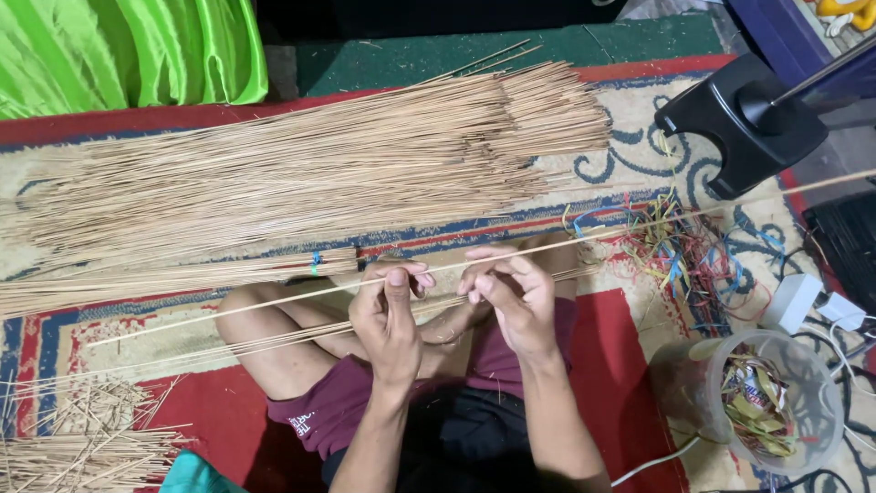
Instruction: Bundling thin wooden sticks together using a cord to create a broom or similar object.
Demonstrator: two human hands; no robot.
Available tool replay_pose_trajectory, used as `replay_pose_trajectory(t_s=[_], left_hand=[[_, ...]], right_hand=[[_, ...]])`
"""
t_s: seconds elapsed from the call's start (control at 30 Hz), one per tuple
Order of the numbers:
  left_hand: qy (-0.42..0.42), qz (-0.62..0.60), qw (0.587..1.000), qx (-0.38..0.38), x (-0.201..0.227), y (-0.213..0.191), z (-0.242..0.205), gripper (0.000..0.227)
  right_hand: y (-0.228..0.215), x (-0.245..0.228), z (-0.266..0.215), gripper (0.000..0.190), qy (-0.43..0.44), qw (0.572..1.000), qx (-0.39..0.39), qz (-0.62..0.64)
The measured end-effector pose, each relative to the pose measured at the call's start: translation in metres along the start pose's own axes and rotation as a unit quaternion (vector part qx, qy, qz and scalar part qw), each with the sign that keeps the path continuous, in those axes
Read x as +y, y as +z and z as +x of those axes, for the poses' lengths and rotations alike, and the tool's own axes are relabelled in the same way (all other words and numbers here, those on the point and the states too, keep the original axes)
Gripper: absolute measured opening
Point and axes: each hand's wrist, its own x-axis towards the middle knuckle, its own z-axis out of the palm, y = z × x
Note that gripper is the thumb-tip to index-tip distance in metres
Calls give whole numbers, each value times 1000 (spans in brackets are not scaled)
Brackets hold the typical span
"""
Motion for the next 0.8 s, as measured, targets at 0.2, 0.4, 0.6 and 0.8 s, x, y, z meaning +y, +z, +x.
replay_pose_trajectory(t_s=[0.2,0.4,0.6,0.8], left_hand=[[-5,-9,1000,-9,9,3,2,31],[4,5,1000,-6,13,5,-1,31],[6,9,1000,-7,14,5,-2,31],[20,14,999,-26,18,11,-4,29]], right_hand=[[5,9,-2,22,-20,998,21,49],[5,13,-5,17,-32,996,25,74],[8,15,-5,16,-40,996,35,66],[9,15,1,11,-60,993,73,67]])
